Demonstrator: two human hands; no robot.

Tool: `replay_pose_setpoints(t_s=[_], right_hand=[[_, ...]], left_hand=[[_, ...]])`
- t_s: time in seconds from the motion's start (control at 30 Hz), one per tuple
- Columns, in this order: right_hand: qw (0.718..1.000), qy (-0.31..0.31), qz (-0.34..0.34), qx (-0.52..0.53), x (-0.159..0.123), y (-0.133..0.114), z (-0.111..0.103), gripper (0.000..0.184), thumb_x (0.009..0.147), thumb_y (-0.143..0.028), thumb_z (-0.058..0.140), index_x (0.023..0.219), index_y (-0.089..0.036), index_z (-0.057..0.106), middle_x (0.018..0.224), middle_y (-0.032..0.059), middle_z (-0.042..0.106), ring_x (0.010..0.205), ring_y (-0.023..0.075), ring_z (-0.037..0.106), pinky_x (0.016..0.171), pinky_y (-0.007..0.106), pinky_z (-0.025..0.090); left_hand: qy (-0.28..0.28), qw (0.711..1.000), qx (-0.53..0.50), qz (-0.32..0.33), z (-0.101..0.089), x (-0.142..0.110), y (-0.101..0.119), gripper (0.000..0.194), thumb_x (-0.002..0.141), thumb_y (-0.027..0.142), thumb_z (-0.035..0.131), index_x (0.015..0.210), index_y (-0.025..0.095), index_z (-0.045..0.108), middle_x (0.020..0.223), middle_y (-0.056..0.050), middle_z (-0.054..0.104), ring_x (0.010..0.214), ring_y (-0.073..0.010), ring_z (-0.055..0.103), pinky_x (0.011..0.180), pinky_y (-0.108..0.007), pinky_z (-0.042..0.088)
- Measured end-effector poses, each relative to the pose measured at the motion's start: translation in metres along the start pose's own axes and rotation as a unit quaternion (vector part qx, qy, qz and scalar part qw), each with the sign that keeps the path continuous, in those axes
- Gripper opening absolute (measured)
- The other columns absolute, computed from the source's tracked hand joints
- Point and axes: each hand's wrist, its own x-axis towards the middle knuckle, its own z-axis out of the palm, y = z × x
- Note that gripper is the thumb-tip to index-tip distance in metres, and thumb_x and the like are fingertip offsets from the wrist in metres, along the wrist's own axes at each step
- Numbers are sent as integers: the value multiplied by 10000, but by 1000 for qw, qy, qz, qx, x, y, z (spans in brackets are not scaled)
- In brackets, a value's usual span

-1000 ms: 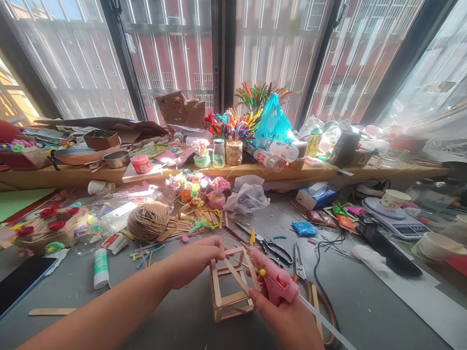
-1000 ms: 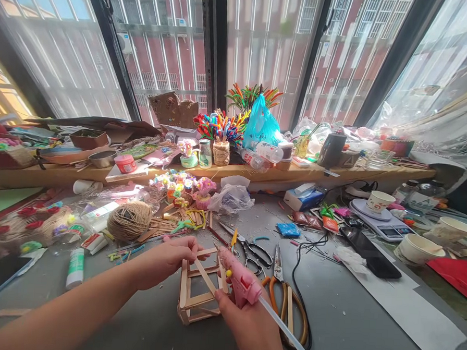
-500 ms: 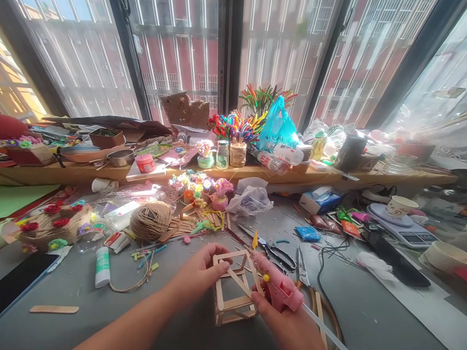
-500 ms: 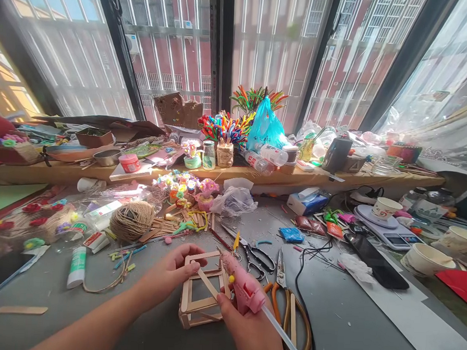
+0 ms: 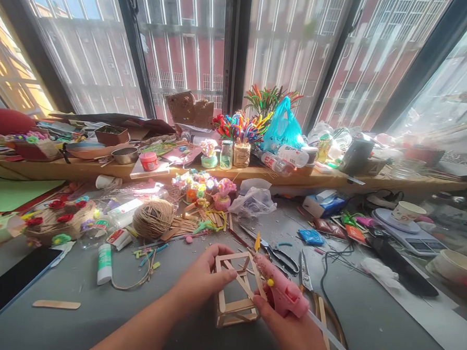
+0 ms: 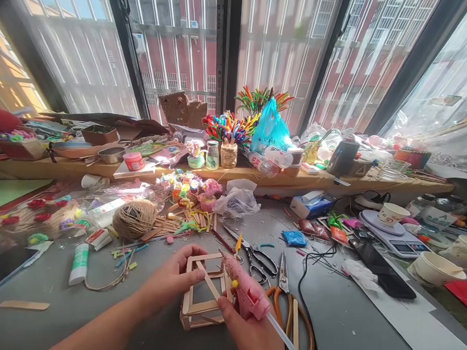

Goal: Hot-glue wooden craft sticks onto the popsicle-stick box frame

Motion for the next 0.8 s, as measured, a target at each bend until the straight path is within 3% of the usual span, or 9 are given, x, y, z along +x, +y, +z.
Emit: replay_pose_setpoints(t_s=[0.1, 0.17, 0.23, 0.3, 0.4, 0.53, 0.7, 0.8], right_hand=[[1000, 1, 4, 5, 0, 2, -2, 527, 720, -345, 914, 1244, -354, 852, 984, 13, 878, 1061, 338, 802, 921, 366, 663], [1000, -2, 5, 5, 1, 4, -2, 508, 718, -357, 917, 1223, -352, 859, 962, 17, 877, 1062, 337, 802, 922, 365, 660], [1000, -4, 7, 0, 1, 4, -3, 509, 719, -363, 915, 1224, -346, 859, 976, 22, 878, 1067, 338, 799, 929, 363, 656], [1000, -2, 11, -3, 1, 4, -2, 532, 725, -358, 909, 1253, -343, 848, 1013, 22, 878, 1062, 328, 798, 953, 354, 648], [1000, -13, 10, 7, 2, 2, -1, 566, 735, -359, 903, 1295, -349, 826, 1120, 12, 869, 1034, 292, 799, 985, 335, 633], [999, -20, 3, 30, 3, 3, 1, 550, 736, -375, 918, 1277, -336, 833, 1224, 15, 849, 1060, 299, 801, 974, 345, 644], [998, -27, -22, 58, 3, 6, 3, 539, 753, -399, 913, 1282, -343, 828, 1393, 24, 782, 1277, 325, 729, 1112, 386, 576], [999, -19, -27, 42, 3, 7, 2, 534, 757, -400, 917, 1280, -334, 831, 1315, 35, 819, 1217, 331, 758, 1054, 376, 613]], left_hand=[[-24, 999, 15, 16, -6, -3, 3, 551, 750, 358, 785, 1250, 230, 593, 1179, -80, 718, 1115, -307, 668, 950, -403, 528], [-9, 995, 90, 48, -9, -6, 11, 525, 733, 260, 734, 1251, 250, 647, 1282, -92, 695, 1239, -335, 628, 1074, -450, 483], [9, 974, 206, 92, -9, -10, 25, 359, 745, 202, 708, 1097, 257, 757, 1422, -98, 635, 1401, -365, 525, 1211, -478, 364], [1, 951, 290, 111, -8, -12, 40, 210, 782, 205, 711, 952, 271, 816, 1521, -90, 584, 1468, -392, 456, 1234, -505, 325], [-29, 917, 371, 141, -6, -14, 59, 115, 810, 218, 731, 796, 286, 823, 1426, -85, 667, 1413, -405, 494, 1244, -551, 274], [-58, 912, 369, 171, -5, -16, 71, 107, 832, 229, 726, 779, 291, 795, 1306, -85, 734, 1333, -377, 546, 1224, -543, 283], [-56, 920, 357, 153, -8, -17, 71, 88, 893, 292, 705, 905, 293, 792, 1424, -92, 681, 1399, -366, 504, 1228, -516, 299], [-48, 927, 345, 138, -10, -13, 62, 106, 916, 301, 673, 928, 271, 774, 1452, -103, 653, 1402, -358, 513, 1192, -478, 365]])
